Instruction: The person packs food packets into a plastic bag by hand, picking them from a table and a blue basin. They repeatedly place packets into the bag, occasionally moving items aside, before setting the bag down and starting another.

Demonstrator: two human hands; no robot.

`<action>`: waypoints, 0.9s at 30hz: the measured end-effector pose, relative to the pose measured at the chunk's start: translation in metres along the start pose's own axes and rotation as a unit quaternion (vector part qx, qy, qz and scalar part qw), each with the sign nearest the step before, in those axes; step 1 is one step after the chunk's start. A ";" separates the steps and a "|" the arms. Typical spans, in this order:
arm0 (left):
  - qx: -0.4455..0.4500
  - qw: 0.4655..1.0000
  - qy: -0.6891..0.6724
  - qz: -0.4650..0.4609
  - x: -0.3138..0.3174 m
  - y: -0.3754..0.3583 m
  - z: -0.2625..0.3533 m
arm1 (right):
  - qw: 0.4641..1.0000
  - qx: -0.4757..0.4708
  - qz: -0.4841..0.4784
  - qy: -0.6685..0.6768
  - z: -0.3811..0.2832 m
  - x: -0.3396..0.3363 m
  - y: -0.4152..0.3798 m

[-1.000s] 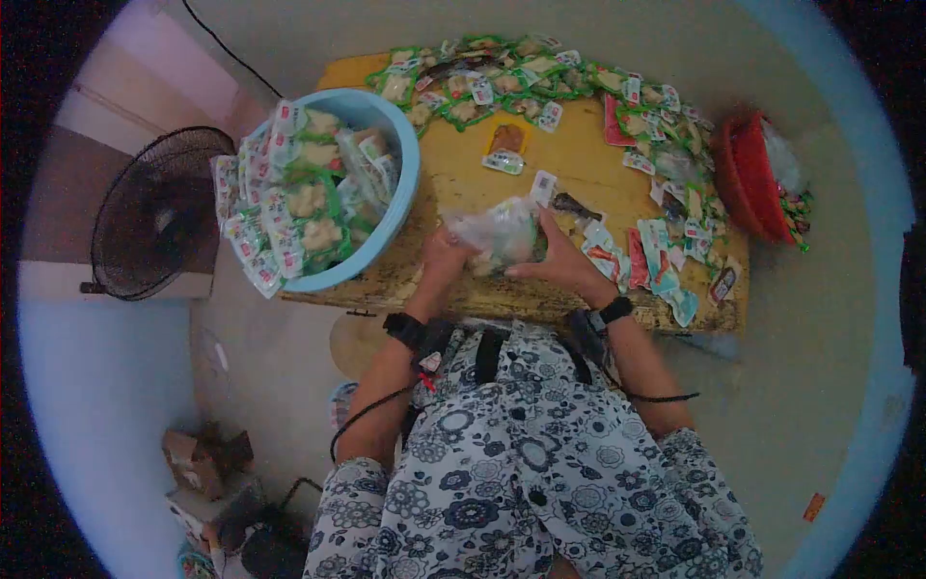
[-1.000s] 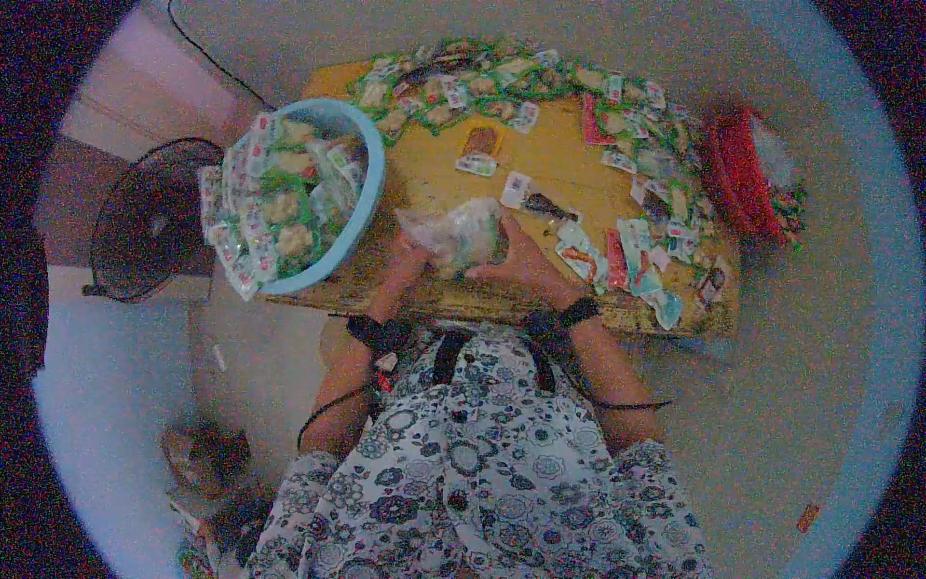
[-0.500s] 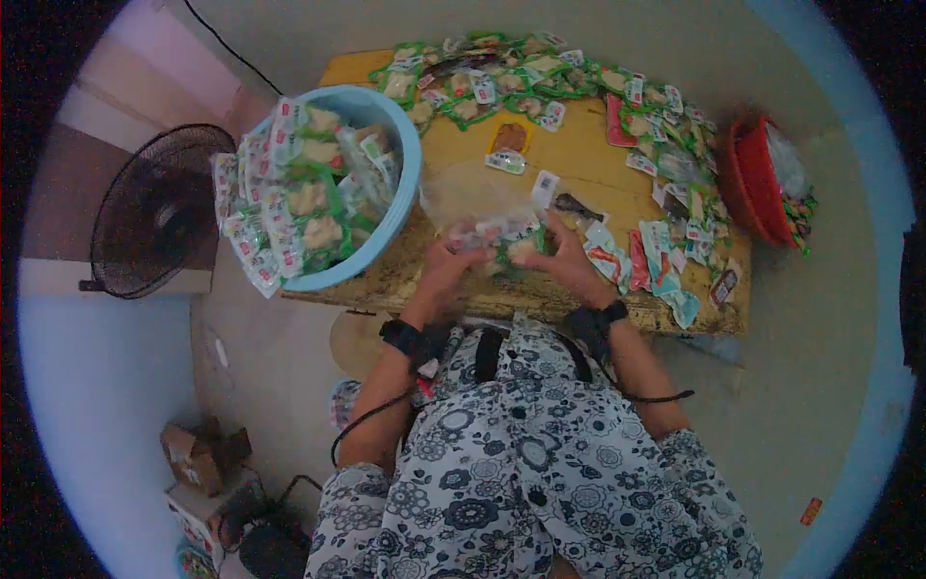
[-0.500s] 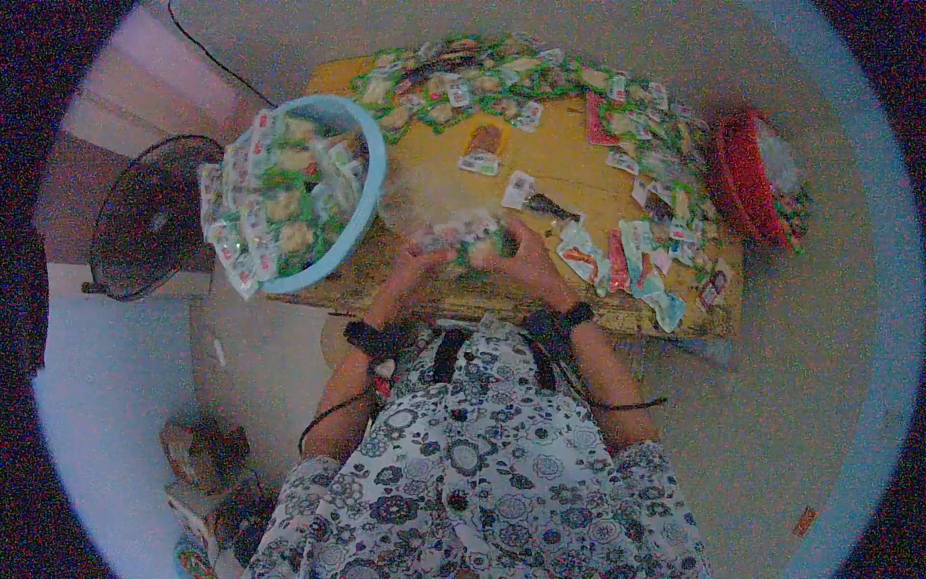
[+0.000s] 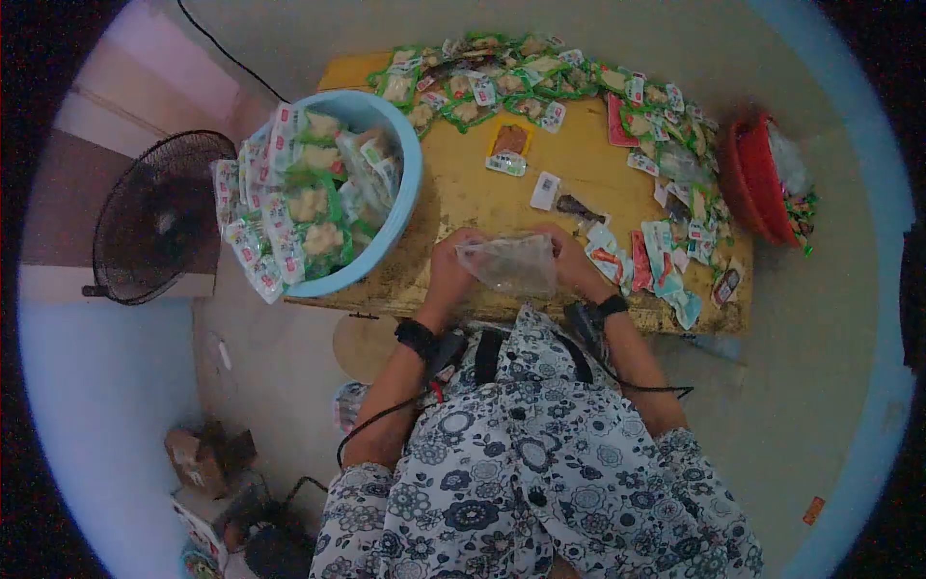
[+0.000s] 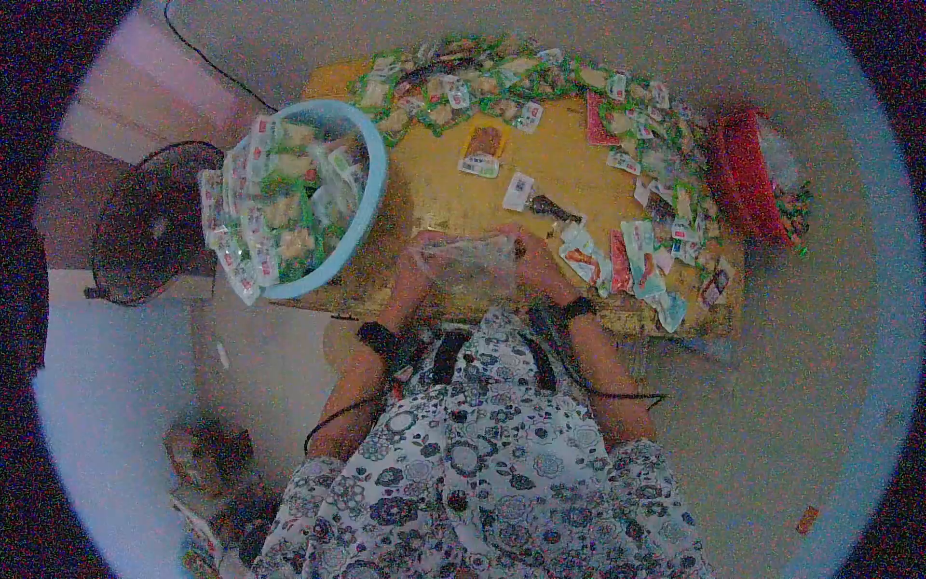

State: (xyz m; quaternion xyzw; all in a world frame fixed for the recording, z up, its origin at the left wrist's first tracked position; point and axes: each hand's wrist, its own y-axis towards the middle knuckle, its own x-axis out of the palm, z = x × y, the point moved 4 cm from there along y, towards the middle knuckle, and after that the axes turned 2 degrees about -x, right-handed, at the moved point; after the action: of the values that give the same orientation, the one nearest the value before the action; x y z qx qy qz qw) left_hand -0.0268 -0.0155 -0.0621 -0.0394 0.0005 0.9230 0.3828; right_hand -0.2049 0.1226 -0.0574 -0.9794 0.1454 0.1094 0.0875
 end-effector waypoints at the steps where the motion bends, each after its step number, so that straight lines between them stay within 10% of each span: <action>1: 0.002 1.000 0.012 -0.003 -0.001 0.000 0.005 | 0.999 -0.028 0.007 0.013 -0.014 -0.002 0.000; 5: -0.108 0.993 -0.048 0.016 -0.001 -0.006 0.053 | 0.991 -0.099 0.057 -0.070 -0.051 -0.015 -0.002; 27: -0.052 0.996 -0.068 0.012 -0.041 0.005 0.092 | 0.987 -0.070 0.143 0.012 -0.108 -0.038 -0.020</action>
State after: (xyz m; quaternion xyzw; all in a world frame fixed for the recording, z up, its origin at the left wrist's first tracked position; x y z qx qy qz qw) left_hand -0.0084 -0.0453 0.0329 0.0033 -0.0732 0.9270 0.3679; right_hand -0.2140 0.1293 0.0585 -0.9535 0.2771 0.1186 0.0006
